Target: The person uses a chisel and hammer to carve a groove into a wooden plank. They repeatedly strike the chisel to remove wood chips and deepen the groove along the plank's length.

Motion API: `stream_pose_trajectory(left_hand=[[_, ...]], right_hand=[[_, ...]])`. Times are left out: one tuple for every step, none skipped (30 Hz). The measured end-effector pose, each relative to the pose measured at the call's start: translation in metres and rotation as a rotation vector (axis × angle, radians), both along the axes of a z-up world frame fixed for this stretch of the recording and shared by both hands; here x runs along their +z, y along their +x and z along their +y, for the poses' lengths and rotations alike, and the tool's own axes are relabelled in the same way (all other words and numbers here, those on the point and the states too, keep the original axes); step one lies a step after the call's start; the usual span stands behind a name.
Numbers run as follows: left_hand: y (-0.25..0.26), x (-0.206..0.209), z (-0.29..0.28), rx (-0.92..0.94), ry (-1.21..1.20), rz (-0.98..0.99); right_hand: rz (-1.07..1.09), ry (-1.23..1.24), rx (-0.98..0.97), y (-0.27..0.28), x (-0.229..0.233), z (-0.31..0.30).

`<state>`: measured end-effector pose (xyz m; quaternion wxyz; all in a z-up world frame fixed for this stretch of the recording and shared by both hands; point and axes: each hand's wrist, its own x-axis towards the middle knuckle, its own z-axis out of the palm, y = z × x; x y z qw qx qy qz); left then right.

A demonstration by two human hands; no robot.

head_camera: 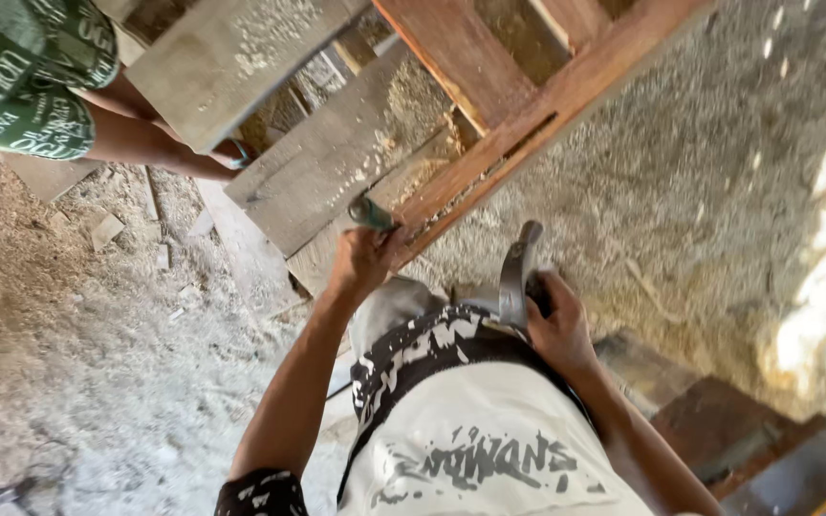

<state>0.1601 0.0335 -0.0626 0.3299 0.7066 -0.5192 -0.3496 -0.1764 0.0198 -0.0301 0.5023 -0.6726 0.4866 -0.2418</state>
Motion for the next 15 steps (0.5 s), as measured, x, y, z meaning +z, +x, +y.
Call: stream_pose_trajectory(left_hand=[[-0.004, 0.003, 0.001, 0.002, -0.082, -0.021], [-0.010, 0.006, 0.007, 0.001, -0.145, -0.036], [-0.011, 0.006, 0.004, 0.018, -0.106, -0.044], [-0.012, 0.006, 0.008, 0.039, -0.051, -0.046], [-0.015, 0.005, 0.011, 0.060, 0.005, -0.046], [-0.017, 0.004, 0.012, 0.074, 0.011, -0.053], [-0.019, 0.003, 0.014, 0.087, 0.018, -0.061], [-0.020, 0.002, 0.014, 0.098, 0.022, -0.072], [-0.021, 0.001, 0.014, 0.110, -0.008, -0.058], [-0.022, 0.000, 0.015, 0.117, -0.037, -0.046], [-0.024, -0.001, 0.018, 0.123, -0.067, -0.034], [-0.024, -0.003, 0.019, 0.134, -0.068, -0.036], [-0.026, -0.005, 0.023, 0.146, -0.070, -0.037], [-0.027, -0.008, 0.024, 0.146, -0.077, -0.037], [-0.027, -0.012, 0.025, 0.162, -0.092, -0.052]], right_hand=[[-0.004, -0.074, 0.018, -0.003, -0.001, -0.007], [0.017, -0.074, 0.044, -0.005, -0.001, -0.013], [0.037, -0.074, 0.071, -0.005, -0.003, -0.023], [0.063, -0.058, 0.103, -0.008, -0.001, -0.024], [0.055, -0.027, 0.118, -0.014, 0.002, -0.024], [0.043, -0.002, 0.128, -0.019, 0.005, -0.028], [0.031, 0.022, 0.138, -0.023, 0.007, -0.031], [0.051, -0.005, 0.161, -0.022, 0.008, -0.035], [0.070, -0.034, 0.184, -0.021, 0.008, -0.039], [0.088, -0.061, 0.201, -0.020, 0.009, -0.041], [0.106, -0.033, 0.213, -0.019, 0.009, -0.044], [0.121, -0.012, 0.206, -0.015, 0.007, -0.048], [0.135, 0.009, 0.199, -0.010, 0.006, -0.054], [0.166, -0.016, 0.218, -0.003, 0.004, -0.064], [0.197, -0.040, 0.237, 0.007, 0.000, -0.076]])
